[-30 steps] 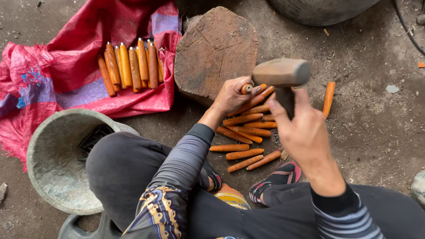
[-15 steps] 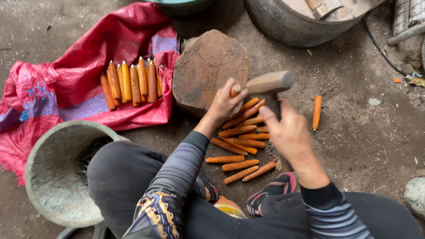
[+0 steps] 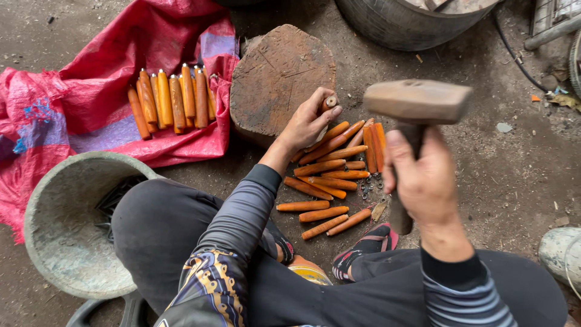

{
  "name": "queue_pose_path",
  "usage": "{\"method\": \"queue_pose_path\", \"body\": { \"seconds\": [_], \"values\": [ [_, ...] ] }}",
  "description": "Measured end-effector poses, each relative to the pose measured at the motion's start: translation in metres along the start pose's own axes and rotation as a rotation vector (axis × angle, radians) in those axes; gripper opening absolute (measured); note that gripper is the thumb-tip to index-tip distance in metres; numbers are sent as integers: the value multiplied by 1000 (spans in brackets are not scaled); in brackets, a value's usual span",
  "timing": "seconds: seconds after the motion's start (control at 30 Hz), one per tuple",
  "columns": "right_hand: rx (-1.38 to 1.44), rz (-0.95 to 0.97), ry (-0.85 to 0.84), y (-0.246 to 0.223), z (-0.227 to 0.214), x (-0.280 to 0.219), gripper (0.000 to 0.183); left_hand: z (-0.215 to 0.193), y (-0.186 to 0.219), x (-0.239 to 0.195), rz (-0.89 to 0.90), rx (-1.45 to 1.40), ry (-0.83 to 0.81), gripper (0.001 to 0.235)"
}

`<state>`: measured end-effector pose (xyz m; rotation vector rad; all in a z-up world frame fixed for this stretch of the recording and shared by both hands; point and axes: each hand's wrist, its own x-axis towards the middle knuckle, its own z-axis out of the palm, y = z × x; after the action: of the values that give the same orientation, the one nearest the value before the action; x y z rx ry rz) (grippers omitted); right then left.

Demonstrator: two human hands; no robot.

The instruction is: The person sits on the ground and repeatedly hammers nails into small orange cylindrical objects using a hammer and a wooden stump as an anvil. Finished items are placed on a red sack nearby.

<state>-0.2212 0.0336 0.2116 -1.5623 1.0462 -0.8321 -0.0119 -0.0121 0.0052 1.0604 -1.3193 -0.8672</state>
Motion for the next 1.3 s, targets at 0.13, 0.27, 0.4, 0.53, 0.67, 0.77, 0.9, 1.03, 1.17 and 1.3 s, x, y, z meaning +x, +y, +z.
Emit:
{"method": "queue_pose_path", "body": {
  "seconds": [0.13, 0.27, 0.4, 0.53, 0.67, 0.77, 0.9, 1.03, 1.17, 1.3],
  "values": [
    [-209, 82, -32, 17, 15, 6, 29, -6, -10, -3, 51, 165, 38, 30],
    [-338, 54, -87, 26, 22, 11, 33, -5, -17, -11, -42, 174, 47, 33],
    [-277, -57, -78, 7, 19, 8, 25, -5, -17, -3, -3, 232, 99, 35],
    [-255, -152, 35, 8, 20, 4, 29, -3, -15, -9, -39, 219, 93, 35],
    [-701, -306, -27, 57, 42, 38, 27, -4, -20, -6, 141, 80, 75, 24],
    [-693, -79, -117, 83, 48, 49, 42, -4, -29, -12, 77, 192, 44, 26],
    [-650, -64, -108, 88, 40, 34, 45, 6, -42, -48, 285, 631, 528, 51],
    [-660, -37, -108, 83, 40, 30, 41, 32, -59, -64, -664, -253, 849, 62],
    [-535, 23, -117, 82, 40, 21, 39, 35, -81, -33, -988, -1303, 535, 51],
    [-474, 229, -124, 71, 36, 12, 39, 16, -58, -7, -753, -1295, 539, 21]
  ]
}}
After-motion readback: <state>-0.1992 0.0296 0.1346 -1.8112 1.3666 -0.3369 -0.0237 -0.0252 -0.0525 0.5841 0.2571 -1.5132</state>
